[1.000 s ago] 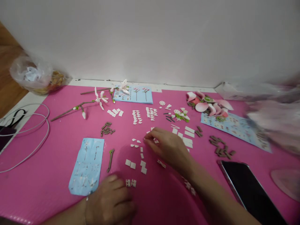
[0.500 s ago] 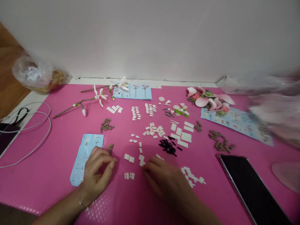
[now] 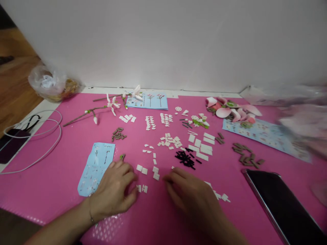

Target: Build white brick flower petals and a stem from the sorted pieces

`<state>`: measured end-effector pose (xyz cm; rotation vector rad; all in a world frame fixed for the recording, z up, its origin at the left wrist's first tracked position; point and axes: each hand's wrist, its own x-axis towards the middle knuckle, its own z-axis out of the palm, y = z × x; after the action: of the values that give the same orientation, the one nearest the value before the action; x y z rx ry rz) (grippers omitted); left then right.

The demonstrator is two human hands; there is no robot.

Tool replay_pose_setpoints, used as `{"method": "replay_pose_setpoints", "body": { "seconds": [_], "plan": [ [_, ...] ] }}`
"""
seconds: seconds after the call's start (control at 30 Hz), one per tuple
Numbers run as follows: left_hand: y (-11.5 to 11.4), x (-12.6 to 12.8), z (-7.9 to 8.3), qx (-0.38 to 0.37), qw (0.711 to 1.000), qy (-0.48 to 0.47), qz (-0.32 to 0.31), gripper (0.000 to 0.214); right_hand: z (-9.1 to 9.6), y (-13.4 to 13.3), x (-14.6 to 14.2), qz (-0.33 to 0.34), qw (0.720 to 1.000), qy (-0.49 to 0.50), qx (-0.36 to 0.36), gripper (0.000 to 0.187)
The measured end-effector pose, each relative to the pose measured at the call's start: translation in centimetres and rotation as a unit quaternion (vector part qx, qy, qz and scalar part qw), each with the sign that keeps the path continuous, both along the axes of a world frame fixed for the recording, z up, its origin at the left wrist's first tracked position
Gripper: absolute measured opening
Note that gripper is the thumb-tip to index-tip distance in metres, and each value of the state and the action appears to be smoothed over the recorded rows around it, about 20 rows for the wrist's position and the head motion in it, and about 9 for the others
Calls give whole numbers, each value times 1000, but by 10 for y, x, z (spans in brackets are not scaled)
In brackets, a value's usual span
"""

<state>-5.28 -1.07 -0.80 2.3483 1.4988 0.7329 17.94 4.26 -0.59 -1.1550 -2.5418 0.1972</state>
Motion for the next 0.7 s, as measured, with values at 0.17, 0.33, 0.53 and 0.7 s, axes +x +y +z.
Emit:
{"method": "replay_pose_setpoints", "body": {
  "seconds": [0.17,0.33,0.53,0.7],
  "plan": [
    [-2,5,3,-46,997,69,5,6,-3,-7,-7,43,999,9,-14,25],
    [-2,6,-3,-27,995,99,7,8,-17,-12,-18,73,997,28,-10,24],
    [0,7,-9,-18,993,118,2,6,-28,-12,-25,91,995,24,27,29],
    [1,7,-11,-17,993,120,-7,9,-24,-12,-31,89,995,33,20,31]
  ]
}}
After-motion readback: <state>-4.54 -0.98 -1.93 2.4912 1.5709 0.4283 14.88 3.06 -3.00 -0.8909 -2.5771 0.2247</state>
